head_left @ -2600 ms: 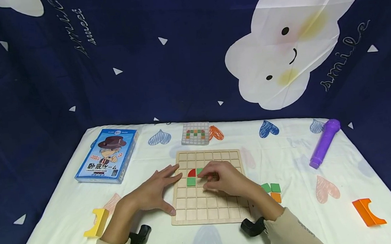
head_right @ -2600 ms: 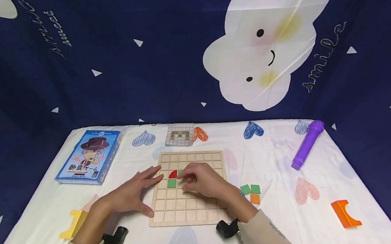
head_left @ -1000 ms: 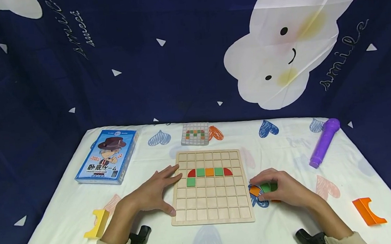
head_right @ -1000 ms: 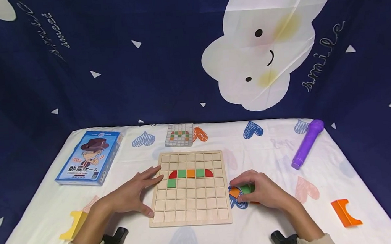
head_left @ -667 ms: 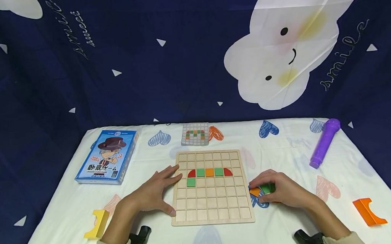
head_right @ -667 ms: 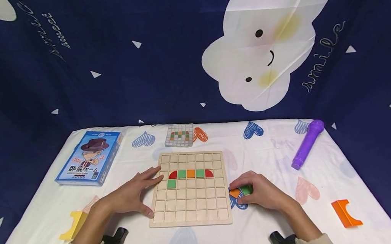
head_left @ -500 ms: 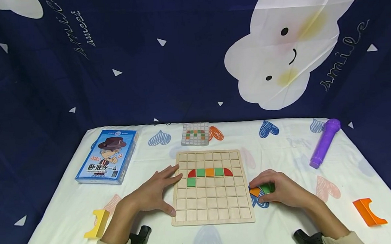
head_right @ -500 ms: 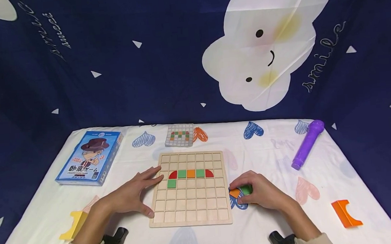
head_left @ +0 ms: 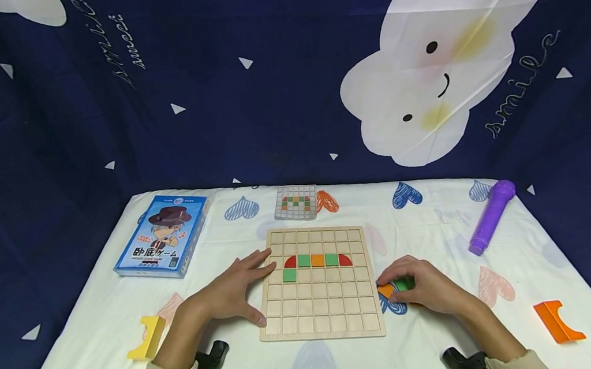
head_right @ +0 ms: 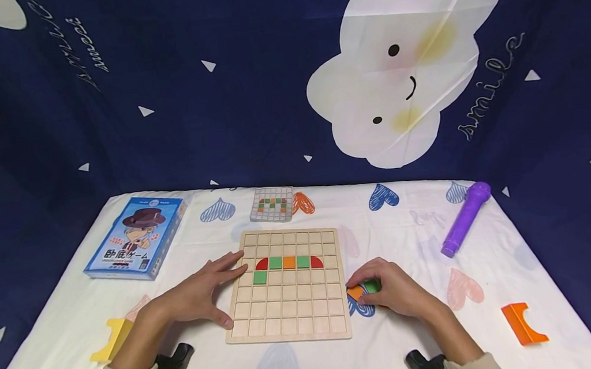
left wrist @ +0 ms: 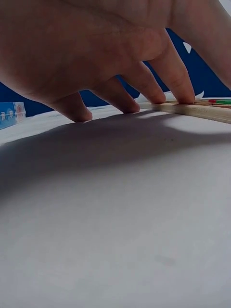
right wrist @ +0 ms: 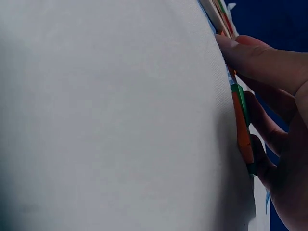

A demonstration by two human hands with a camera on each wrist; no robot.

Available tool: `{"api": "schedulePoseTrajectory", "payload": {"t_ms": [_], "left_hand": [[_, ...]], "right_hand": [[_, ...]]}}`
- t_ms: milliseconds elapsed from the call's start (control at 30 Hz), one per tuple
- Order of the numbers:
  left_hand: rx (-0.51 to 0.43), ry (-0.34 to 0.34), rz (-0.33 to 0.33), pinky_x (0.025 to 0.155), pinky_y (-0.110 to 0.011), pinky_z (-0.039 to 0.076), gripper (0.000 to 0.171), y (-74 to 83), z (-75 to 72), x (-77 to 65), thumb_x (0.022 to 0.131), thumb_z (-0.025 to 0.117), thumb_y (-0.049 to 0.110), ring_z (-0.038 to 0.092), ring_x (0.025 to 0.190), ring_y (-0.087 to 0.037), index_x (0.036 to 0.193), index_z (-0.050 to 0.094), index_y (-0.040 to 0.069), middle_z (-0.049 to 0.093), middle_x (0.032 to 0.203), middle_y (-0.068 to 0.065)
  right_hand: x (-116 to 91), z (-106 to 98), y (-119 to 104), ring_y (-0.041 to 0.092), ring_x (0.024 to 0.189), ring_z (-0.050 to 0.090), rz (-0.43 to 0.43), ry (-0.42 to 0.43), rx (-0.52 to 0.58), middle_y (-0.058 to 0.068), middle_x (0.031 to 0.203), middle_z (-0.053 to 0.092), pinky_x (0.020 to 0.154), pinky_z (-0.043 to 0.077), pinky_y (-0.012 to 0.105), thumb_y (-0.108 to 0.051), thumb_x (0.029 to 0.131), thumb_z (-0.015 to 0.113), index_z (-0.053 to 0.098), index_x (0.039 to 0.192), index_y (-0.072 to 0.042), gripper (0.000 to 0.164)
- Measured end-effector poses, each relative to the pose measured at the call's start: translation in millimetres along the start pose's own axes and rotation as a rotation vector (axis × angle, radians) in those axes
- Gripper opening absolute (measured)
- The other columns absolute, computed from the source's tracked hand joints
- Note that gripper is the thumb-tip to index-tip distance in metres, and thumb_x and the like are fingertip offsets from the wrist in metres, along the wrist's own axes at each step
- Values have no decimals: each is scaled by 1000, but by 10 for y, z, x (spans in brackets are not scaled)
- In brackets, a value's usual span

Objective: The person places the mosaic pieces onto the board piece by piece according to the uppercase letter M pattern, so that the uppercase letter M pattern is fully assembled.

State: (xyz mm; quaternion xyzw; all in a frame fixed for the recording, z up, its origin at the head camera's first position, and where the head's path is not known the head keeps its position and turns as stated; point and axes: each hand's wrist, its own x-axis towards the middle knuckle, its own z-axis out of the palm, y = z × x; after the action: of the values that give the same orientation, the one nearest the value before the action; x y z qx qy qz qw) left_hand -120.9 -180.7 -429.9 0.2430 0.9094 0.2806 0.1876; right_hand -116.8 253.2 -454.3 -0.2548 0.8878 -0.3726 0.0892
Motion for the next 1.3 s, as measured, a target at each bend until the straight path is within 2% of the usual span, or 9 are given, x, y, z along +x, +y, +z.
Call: {"api": "schedulePoseTrajectory", "payload": {"t_ms": [267, 467, 600, 800, 900, 1033, 1300], "left_hand": [[2, 3, 13, 126, -69, 15, 114, 2, -17, -8, 58, 95, 47, 19, 159, -42, 152, 47, 5, 24, 171, -13], [1, 6, 21, 126, -70, 15, 114, -5, -12, -9, 59, 95, 48, 19, 159, -43, 152, 47, 4, 24, 171, -14], [-2, 3, 15, 126, -70, 14, 114, -1, -14, -7, 58, 95, 47, 18, 159, -43, 152, 46, 5, 24, 171, -13], [-7, 0, 7, 127, -69, 14, 114, -2, -11, -4, 58, 95, 47, 17, 159, -42, 153, 46, 6, 24, 171, -12], [-6, 1, 9, 127, -69, 14, 114, -10, -8, -4, 59, 95, 48, 17, 159, -42, 153, 46, 6, 24, 171, -12], [-4, 2, 12, 127, -69, 14, 114, -14, -2, -3, 58, 95, 48, 18, 159, -42, 152, 47, 5, 24, 171, -12], [-17, -4, -1, 128, -67, 12, 113, -7, -13, -3, 59, 96, 46, 16, 160, -41, 153, 46, 6, 23, 172, -11]], "right_hand": [[21, -25, 10, -1, 105, 61, 21, -23, -3, -16, 106, 75, 94, 52, 20, -27, 78, 87, 78, 101, -31, 26], [59, -87, -22, -2, 103, 63, 56, -37, 12, -15, 104, 76, 94, 53, 17, -25, 79, 87, 78, 100, -30, 23], [97, -149, -55, -2, 102, 65, 27, -17, 39, -12, 105, 76, 93, 57, 20, -19, 80, 86, 78, 101, -27, 23], [159, -188, -131, 0, 93, 67, -17, 15, 102, -1, 106, 75, 81, 61, 21, -13, 82, 84, 79, 101, -19, 21], [195, -179, -166, 1, 91, 67, -13, 16, 113, 1, 106, 74, 78, 59, 18, -15, 82, 84, 80, 100, -17, 19], [251, -143, -196, 0, 96, 66, -18, 18, 96, 1, 110, 75, 81, 57, 16, -18, 82, 85, 82, 102, -17, 21], [368, -30, -251, -1, 103, 68, -38, -32, 118, 4, 115, 77, 79, 60, 18, -17, 85, 83, 81, 106, -15, 22]]}}
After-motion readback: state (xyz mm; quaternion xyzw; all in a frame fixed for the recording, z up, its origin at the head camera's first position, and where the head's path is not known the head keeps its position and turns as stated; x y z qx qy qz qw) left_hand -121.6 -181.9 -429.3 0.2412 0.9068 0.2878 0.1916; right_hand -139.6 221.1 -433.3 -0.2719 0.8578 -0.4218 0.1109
